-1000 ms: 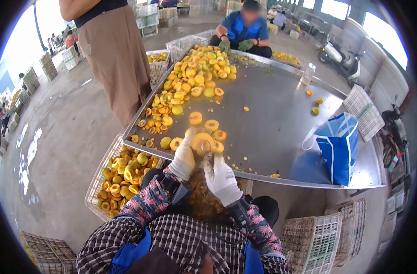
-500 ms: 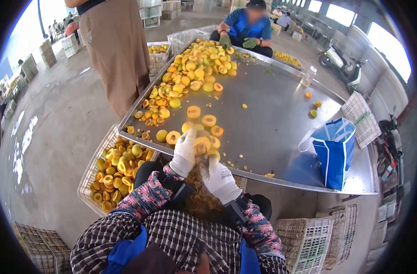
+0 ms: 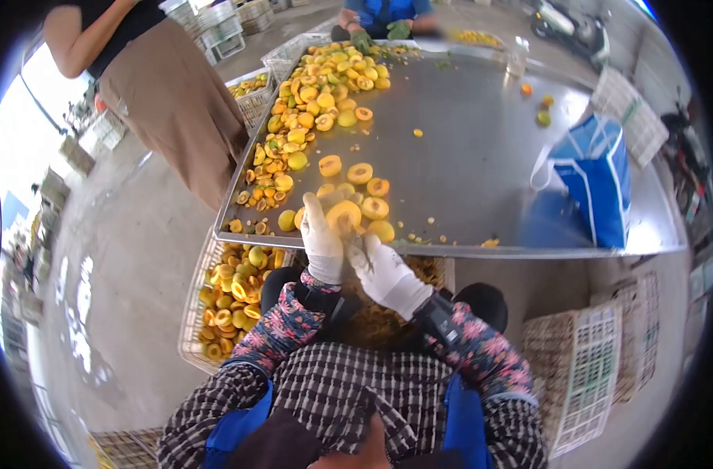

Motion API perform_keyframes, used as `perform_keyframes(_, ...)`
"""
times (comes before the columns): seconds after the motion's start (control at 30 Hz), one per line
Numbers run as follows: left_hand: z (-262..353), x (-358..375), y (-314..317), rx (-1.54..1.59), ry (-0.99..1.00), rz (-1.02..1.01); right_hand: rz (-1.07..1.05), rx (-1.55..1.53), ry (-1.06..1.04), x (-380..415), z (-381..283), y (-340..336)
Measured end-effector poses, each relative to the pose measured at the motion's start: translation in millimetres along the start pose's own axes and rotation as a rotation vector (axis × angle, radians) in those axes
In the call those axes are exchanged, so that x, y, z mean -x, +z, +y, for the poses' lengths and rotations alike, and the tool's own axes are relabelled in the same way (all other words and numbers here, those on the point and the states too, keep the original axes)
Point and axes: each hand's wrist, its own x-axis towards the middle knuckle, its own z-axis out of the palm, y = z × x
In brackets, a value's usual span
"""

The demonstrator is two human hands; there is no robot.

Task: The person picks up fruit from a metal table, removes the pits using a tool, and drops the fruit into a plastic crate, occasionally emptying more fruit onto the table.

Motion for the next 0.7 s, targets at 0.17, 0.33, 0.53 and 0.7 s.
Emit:
perform_keyframes(0.17, -9, -7, -12, -0.166, 0.058, -0.157, -0.232, 0.241, 0.008, 0, -5, -29)
perform_keyframes(0.33, -2, -15, -15, -0.045, -0.186, -0.255, -0.320, -0.614, 0.405, 7, -3, -19)
perform_keyframes(0.53, -10, -11, -6, 0.230, -0.367, -0.204, -0.412, -1.196, 0.720, 15, -19, -26)
perform_keyframes(0.7, -7, -3, 7, 0.368, -0.529, -0.183, -0.357, -1.299, 0.783, 25, -10, -26)
